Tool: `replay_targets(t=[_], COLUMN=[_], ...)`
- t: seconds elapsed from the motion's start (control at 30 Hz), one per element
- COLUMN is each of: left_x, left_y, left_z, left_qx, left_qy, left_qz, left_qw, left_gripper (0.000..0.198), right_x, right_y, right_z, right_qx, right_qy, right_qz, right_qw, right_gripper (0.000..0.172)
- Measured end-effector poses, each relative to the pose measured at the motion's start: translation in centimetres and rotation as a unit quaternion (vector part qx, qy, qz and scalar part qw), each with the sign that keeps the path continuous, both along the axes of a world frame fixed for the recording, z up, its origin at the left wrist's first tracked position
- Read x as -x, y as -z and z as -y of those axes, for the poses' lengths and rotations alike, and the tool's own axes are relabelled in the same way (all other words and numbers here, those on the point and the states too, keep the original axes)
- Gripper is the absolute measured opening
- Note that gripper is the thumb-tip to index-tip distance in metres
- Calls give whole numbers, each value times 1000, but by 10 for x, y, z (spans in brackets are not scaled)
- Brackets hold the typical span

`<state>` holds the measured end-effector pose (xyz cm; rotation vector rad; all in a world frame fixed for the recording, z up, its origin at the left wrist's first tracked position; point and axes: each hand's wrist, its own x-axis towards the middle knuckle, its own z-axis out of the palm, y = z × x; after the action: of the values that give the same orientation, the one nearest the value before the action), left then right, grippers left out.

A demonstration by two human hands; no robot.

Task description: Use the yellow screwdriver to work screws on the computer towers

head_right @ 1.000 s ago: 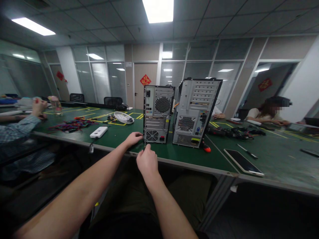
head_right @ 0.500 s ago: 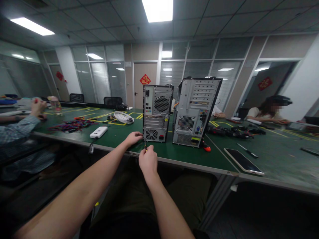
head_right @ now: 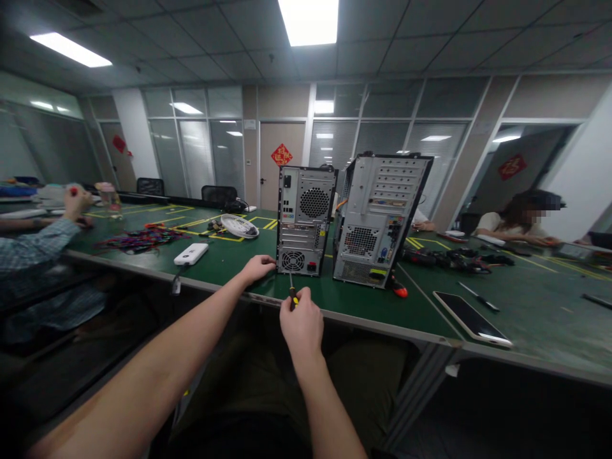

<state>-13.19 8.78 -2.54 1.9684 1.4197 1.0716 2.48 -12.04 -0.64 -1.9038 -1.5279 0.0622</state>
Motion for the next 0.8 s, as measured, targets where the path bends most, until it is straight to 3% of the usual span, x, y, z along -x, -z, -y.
replay_targets(t=[0.2, 0.37, 0.47, 0.63, 0.8], left_x=[0, -2, 3, 52, 121], left_y=[3, 1, -7, -21, -21], left_z=[-2, 3, 5, -5, -12], left_qx=[11, 4, -27, -43, 46], left_qy=[-8, -6, -61, -192, -280], left_qz=[15, 22, 7, -114, -253], left_qw=[1000, 1000, 998, 974, 925], left_gripper=[22, 26, 26, 27, 33], right_x=[-58, -94, -106, -118, -127], right_y=[-21, -31, -32, -23, -14], right_z=[19, 6, -3, -8, -7], right_qx=[66, 93, 127, 150, 150], right_qy=[84, 99, 90, 43, 24], right_qz=[47, 53, 73, 116, 122], right_qw=[993, 989, 985, 981, 981], right_gripper=[15, 20, 22, 20, 19])
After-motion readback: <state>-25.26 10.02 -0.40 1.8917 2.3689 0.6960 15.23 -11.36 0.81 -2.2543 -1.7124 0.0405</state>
